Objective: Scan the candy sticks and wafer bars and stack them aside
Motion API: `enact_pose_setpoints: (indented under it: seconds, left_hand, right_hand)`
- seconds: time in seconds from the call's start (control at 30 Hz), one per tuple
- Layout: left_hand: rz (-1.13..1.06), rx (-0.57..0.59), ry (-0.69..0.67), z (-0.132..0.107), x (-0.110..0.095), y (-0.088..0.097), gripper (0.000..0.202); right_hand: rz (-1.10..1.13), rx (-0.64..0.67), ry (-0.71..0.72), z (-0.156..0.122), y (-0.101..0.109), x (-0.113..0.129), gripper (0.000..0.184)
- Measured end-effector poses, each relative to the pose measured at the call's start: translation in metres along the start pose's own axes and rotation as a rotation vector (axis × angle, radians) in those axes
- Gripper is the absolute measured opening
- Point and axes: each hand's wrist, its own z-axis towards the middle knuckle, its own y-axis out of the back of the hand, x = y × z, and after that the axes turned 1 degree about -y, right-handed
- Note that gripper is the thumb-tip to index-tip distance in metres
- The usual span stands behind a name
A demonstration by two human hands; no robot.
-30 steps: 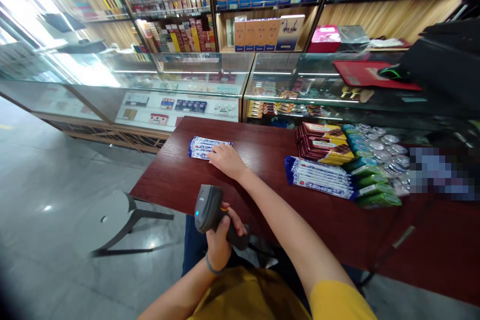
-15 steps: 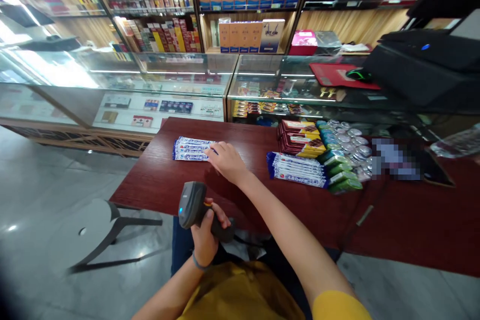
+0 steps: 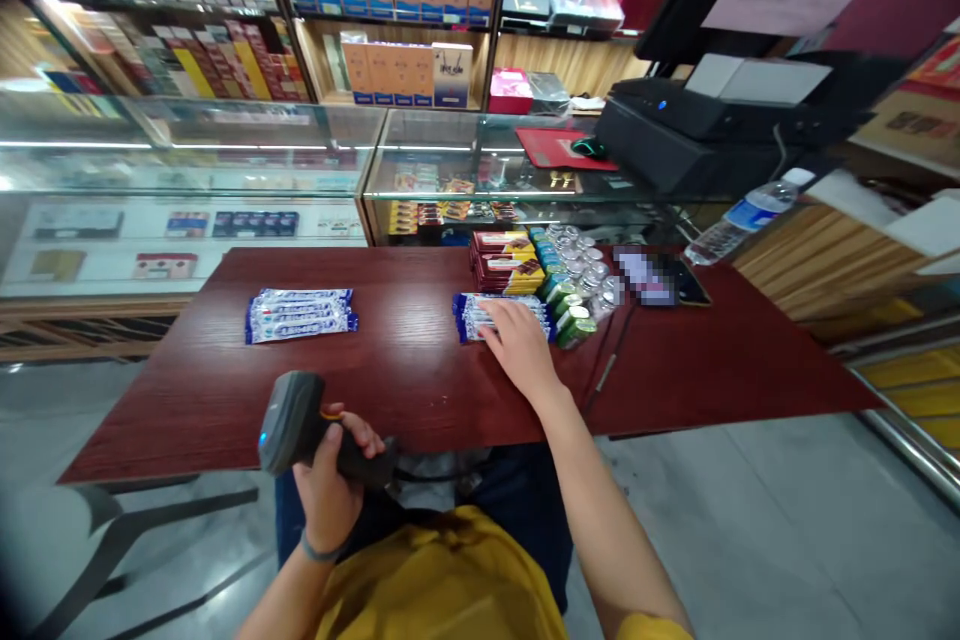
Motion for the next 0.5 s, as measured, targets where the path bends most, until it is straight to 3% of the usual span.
enact_pose_setpoints:
  seconds: [0.17, 0.5]
  left_hand:
    - [0.019, 0.004, 0.008, 0.000, -0.002, -0.001, 0.027]
    - [0.056, -0.044, 0.070, 0.002, -0.007, -0.007, 0.033]
  right_hand:
    - [-0.035, 0.027, -0.103, -0.026, 0.015, -0.030, 0.034]
    - [-0.189, 0.181, -0.066, -0.026, 0.010, -0.039, 0.022]
